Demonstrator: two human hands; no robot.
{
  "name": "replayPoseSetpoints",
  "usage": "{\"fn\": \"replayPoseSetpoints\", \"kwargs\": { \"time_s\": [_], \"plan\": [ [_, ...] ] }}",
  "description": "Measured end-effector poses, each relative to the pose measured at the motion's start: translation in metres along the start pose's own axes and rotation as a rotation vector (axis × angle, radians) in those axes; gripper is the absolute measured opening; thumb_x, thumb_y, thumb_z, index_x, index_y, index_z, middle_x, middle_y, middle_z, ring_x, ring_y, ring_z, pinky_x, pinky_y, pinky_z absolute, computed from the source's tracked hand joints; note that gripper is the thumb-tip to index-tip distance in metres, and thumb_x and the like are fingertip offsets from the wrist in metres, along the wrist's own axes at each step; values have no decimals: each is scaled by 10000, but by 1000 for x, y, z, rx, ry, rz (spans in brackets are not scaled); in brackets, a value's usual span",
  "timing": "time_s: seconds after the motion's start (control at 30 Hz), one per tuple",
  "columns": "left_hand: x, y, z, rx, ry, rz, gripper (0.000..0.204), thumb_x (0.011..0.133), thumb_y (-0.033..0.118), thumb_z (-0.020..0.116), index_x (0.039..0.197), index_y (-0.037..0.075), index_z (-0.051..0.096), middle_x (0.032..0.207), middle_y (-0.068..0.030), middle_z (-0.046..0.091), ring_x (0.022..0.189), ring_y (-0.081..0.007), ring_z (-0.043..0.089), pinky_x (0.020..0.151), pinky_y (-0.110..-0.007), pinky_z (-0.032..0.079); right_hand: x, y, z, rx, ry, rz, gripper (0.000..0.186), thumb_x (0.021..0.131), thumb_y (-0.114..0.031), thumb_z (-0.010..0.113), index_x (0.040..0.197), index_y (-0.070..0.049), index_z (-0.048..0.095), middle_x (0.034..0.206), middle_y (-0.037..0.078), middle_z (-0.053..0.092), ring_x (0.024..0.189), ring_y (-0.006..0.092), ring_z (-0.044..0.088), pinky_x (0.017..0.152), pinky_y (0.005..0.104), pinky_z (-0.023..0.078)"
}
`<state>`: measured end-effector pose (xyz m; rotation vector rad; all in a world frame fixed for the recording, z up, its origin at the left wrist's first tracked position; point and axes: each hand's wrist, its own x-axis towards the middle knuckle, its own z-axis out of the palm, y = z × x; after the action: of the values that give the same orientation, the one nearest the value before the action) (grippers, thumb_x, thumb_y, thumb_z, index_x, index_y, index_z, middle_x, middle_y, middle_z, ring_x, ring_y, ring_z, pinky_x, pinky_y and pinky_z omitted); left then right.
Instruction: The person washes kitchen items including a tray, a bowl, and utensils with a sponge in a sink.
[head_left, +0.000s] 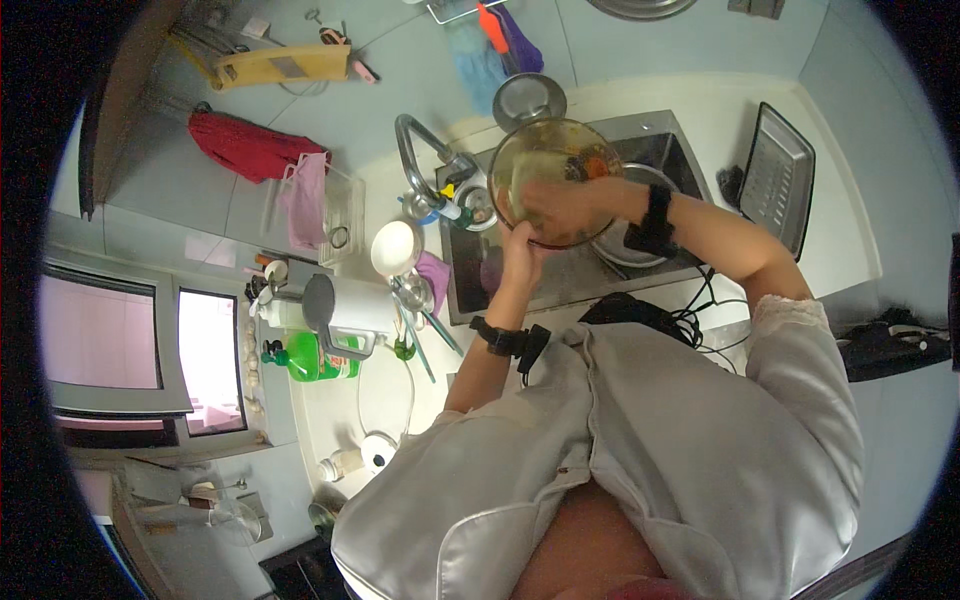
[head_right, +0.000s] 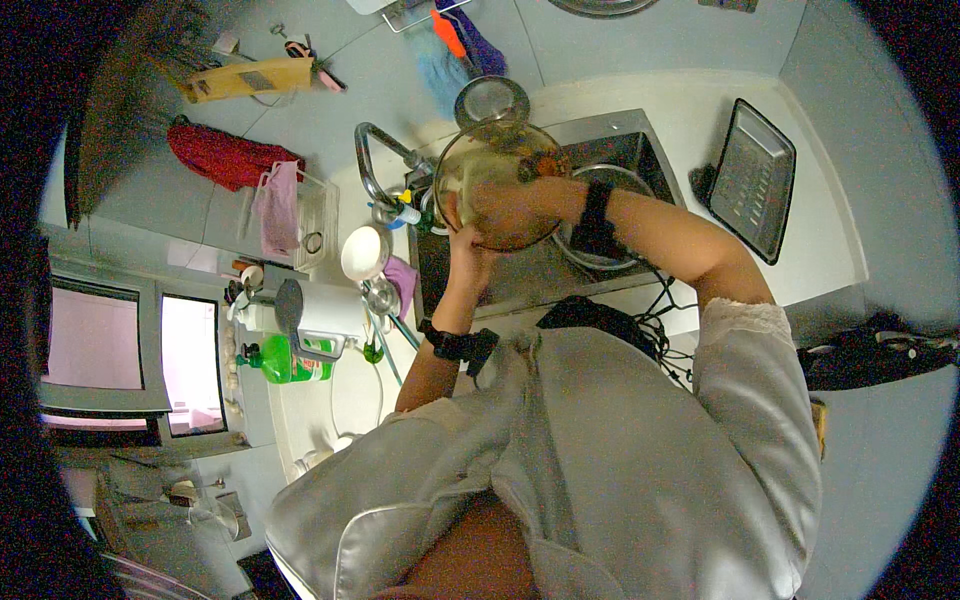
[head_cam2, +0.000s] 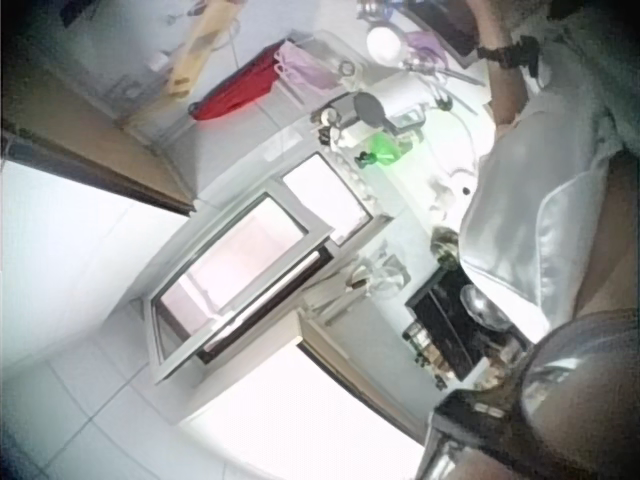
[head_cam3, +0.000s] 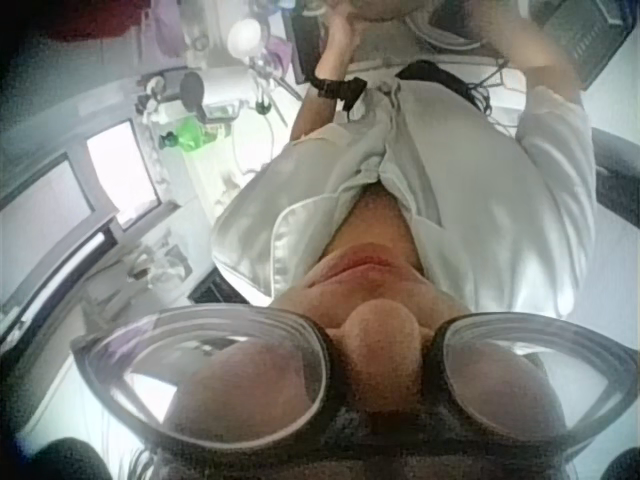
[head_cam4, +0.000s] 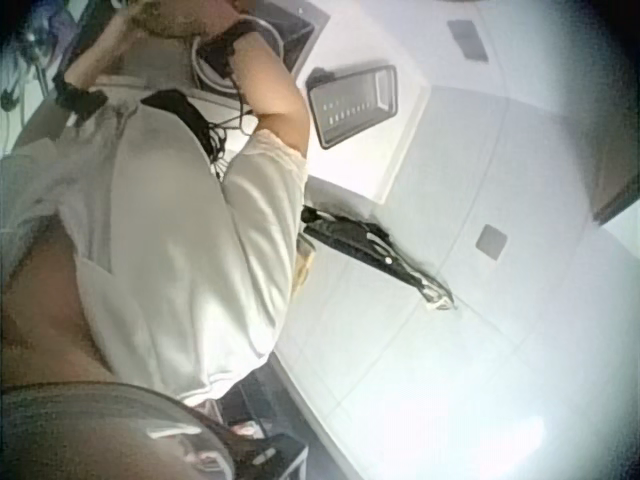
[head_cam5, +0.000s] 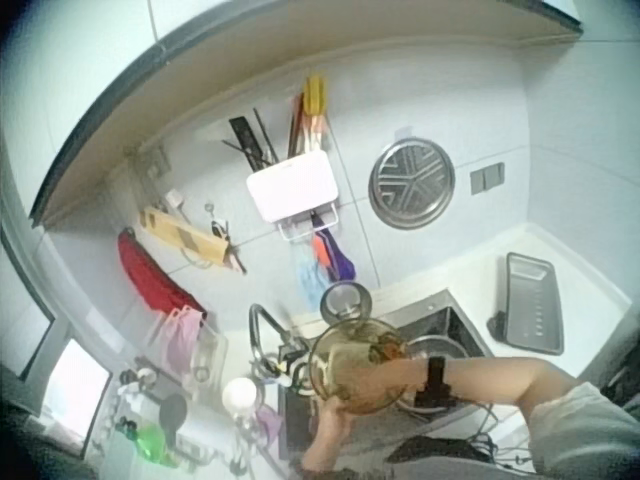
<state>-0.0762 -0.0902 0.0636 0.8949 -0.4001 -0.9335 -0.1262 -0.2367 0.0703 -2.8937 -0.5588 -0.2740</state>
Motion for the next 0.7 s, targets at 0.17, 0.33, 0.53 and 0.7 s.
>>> {"fn": "replayPoseSetpoints", "kwargs": {
  "time_s": [0.17,0.33,0.53,0.7],
  "plan": [
    [-6,1,-11,129,79,13,609,692,33,360,1249,157,149,1124,-153,368,967,-306,485,652,-404,523,-15,-4,-29,267,-857,341,347,753,-213,461,1018,0,532,1115,145,477,1107,289,364,930,357,274],
    [-3,0,-8,77,-13,-72,576,701,44,368,1233,77,150,1113,-154,371,984,-319,476,691,-445,508,-1,-13,-18,-508,57,228,462,707,-299,529,1058,0,504,1199,129,414,1147,210,348,972,345,229],
    [-2,19,-8,68,-58,-159,563,697,32,370,1219,50,161,1094,-158,376,971,-328,481,748,-460,494,11,0,-19,-442,361,-70,453,697,-267,515,1122,-118,469,1183,85,433,1143,201,350,973,378,229],
    [-4,14,-10,159,4,-93,603,677,1,364,1228,54,125,1063,-155,379,938,-334,498,726,-475,499,-4,0,-28,-625,189,158,462,709,-274,535,1153,-186,445,1193,36,432,1142,190,350,973,389,218]
  ]
}}
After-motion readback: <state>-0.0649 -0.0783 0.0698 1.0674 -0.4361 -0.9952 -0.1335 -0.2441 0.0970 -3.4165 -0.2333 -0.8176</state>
